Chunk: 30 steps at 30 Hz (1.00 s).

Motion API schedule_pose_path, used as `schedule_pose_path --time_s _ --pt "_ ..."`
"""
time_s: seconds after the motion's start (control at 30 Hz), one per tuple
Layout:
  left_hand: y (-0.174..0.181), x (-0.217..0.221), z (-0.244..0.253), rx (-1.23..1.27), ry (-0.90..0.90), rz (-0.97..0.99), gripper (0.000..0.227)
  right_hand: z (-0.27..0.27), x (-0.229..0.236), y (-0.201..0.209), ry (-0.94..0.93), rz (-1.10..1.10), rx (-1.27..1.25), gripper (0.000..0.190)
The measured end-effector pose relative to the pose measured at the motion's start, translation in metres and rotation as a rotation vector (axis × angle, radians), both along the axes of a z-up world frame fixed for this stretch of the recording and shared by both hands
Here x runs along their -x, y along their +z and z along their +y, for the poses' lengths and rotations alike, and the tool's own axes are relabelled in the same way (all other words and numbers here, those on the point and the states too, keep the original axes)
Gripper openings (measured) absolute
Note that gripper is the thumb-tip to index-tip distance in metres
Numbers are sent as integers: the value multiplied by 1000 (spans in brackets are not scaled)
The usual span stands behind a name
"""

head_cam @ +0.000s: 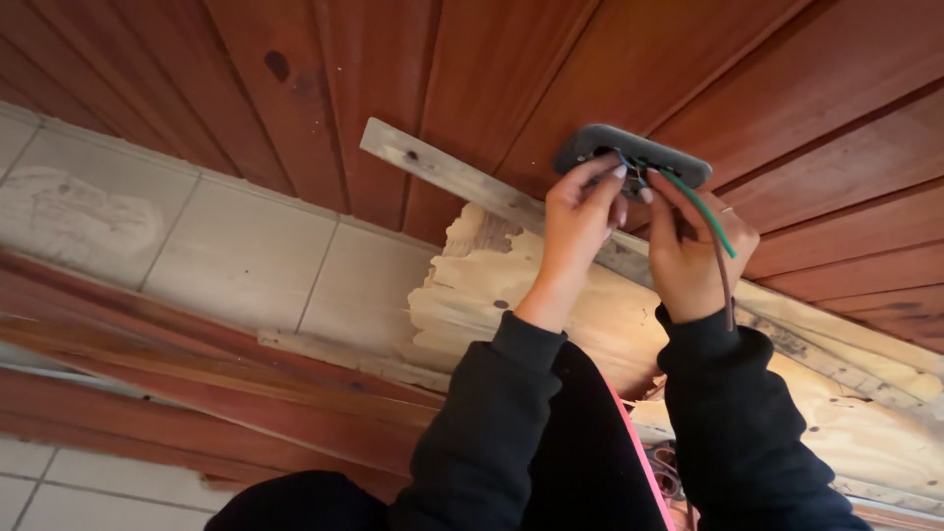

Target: Insulating and organizing electrical wires inside a junction box

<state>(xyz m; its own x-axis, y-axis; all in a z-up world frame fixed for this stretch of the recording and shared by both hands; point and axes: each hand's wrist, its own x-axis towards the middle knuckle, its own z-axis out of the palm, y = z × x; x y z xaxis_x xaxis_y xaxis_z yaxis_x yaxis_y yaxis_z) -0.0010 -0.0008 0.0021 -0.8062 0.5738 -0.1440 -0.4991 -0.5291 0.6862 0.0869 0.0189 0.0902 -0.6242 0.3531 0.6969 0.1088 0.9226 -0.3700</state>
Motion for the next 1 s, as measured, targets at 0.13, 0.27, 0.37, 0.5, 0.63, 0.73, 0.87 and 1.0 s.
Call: schedule_pose_path --time_s 0.13,0.27,0.37,0.5,0.63,0.73,0.87,1.0 --pt "10 3 -5 -27 -12 -139 22 7 2 -7 -73 -45 -199 13" --pt "7 4 -6 -20 -16 -149 18 20 -2 -17 -68 -44 -142 9" --pt "-10 7 4 11 15 -94 19 28 1 -26 -73 -13 -110 11" --pt "-22 3 13 18 63 12 22 20 5 -28 -78 33 -52 11" --pt "-23 -2 7 115 162 218 30 15 10 -28 -59 118 20 12" --pt "-24 -9 6 38 176 249 31 16 10 -32 -46 139 56 12" --pt "-32 -12 17 -176 127 147 30 8 13 -24 -69 116 30 13" --pt "-19 -13 10 -273 98 65 33 3 16 -18 -122 93 -88 11"
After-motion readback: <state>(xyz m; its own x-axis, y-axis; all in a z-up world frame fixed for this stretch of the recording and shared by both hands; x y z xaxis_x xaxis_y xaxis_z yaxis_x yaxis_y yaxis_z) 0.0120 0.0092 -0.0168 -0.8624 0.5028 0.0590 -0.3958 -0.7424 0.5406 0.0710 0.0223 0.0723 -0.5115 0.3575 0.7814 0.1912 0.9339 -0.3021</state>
